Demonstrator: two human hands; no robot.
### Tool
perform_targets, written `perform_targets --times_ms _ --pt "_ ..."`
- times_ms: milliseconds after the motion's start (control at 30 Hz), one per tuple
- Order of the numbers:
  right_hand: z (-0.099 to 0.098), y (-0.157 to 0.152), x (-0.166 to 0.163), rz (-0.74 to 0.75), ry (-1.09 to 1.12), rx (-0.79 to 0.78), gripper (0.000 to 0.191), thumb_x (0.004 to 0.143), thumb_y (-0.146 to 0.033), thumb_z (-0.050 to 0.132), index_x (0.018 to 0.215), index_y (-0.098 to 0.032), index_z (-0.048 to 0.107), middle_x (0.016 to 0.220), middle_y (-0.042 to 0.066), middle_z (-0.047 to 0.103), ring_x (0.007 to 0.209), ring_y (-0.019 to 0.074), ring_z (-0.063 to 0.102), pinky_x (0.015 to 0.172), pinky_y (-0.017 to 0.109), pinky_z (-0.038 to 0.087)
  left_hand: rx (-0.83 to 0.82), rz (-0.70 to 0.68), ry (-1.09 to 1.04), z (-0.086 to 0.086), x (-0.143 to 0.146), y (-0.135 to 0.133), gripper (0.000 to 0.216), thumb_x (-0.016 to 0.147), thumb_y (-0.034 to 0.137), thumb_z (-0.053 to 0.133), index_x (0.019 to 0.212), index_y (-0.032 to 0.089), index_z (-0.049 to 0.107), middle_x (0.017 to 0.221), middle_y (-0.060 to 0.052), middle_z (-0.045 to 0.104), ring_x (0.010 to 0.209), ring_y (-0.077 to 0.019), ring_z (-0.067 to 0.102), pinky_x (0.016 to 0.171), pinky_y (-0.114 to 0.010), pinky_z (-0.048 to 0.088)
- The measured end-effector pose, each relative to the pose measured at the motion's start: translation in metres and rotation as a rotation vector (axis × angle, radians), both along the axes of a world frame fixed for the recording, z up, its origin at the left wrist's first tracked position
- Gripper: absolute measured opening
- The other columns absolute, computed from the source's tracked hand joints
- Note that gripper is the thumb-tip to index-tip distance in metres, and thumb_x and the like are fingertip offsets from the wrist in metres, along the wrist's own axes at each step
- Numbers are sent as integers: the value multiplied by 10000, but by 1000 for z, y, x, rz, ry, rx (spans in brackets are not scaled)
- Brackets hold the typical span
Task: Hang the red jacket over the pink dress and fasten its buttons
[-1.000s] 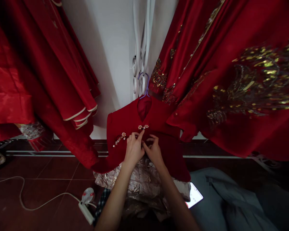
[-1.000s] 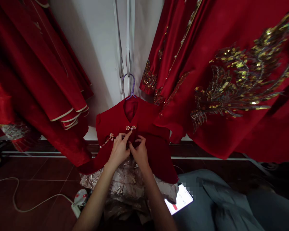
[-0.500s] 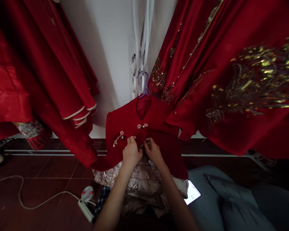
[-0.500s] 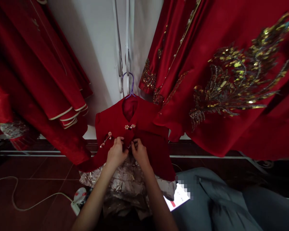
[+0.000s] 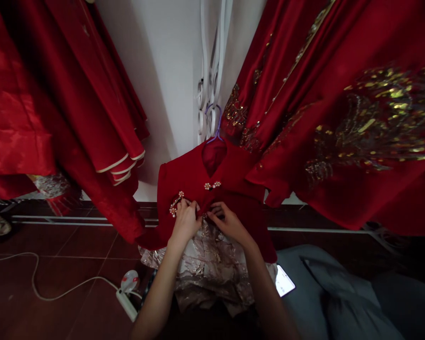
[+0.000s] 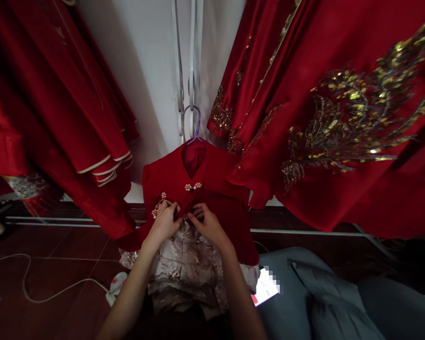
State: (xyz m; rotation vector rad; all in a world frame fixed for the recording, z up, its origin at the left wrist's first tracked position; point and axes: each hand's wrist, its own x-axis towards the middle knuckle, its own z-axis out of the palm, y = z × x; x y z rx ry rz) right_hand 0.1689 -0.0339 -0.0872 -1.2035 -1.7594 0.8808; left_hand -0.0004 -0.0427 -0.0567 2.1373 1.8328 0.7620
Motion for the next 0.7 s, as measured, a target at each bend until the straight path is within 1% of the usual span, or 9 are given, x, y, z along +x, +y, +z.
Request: perform_targets --times_ms 67,133,233,300,400,467,533,633,700 --pt "0 -2 3 52 -16 -1 443 727 -404 654 1075 -183 493 909 53 598 764 153 605 677 295 509 -23 32 -39 1 -7 1 168 716 111 540 864 190 543 941 -87 541 903 -221 556 840 -341 424" --pt "-3 -2 2 56 -58 13 544 666 -382 708 1112 -185 465 923 48 570 747 147 588 663 292 507 -30 56 -128 1 -13 2 159 741 100 498 868 193 516 900 -65 564 851 -203 575 807 -329 432" --pt "-8 -1 -8 -60 -125 88 619 628 -351 725 1143 -178 428 953 59 544 747 151 562 662 299 499 33 -6 -299 4 -19 3 155 762 116 478 890 204 492 886 -25 591 858 -173 584 820 -306 427" --pt "-9 -1 -16 -136 -109 145 550 680 -329 672 1146 -177 423 981 75 552 763 157 563 662 296 492 89 -53 -415 8 -18 0 150 768 136 484 900 206 497 877 -6 591 850 -147 580 815 -276 426" --pt "-4 1 -20 -204 12 187 386 781 -273 542 1144 -184 447 964 72 597 784 163 586 670 288 486 170 -19 -614 19 -12 -8 107 777 192 515 883 198 503 821 11 560 771 -111 557 740 -223 434" --pt "7 0 -12 -283 103 215 332 807 -268 505 1128 -189 478 949 65 619 820 173 598 722 301 486 199 10 -737 26 -6 -14 92 790 245 528 856 192 493 774 23 524 680 -88 522 652 -190 425" --pt "23 -3 4 -386 169 259 258 821 -288 497 1057 -190 533 961 66 626 877 187 595 798 327 473 183 -1 -797 26 3 -19 105 802 276 528 846 192 483 721 37 484 598 -72 471 566 -170 398" --pt "55 -16 27 -442 210 290 161 821 -298 516 922 -198 592 956 54 633 904 193 588 846 335 455 76 -120 -734 7 19 -17 118 778 215 540 890 195 509 735 29 485 592 -75 464 535 -169 400" --pt "75 -31 34 -386 221 278 147 813 -309 560 918 -215 602 938 40 639 875 185 599 802 311 473 -13 -219 -658 -15 31 -12 251 735 153 562 982 191 535 887 -18 529 701 -95 525 609 -198 457"
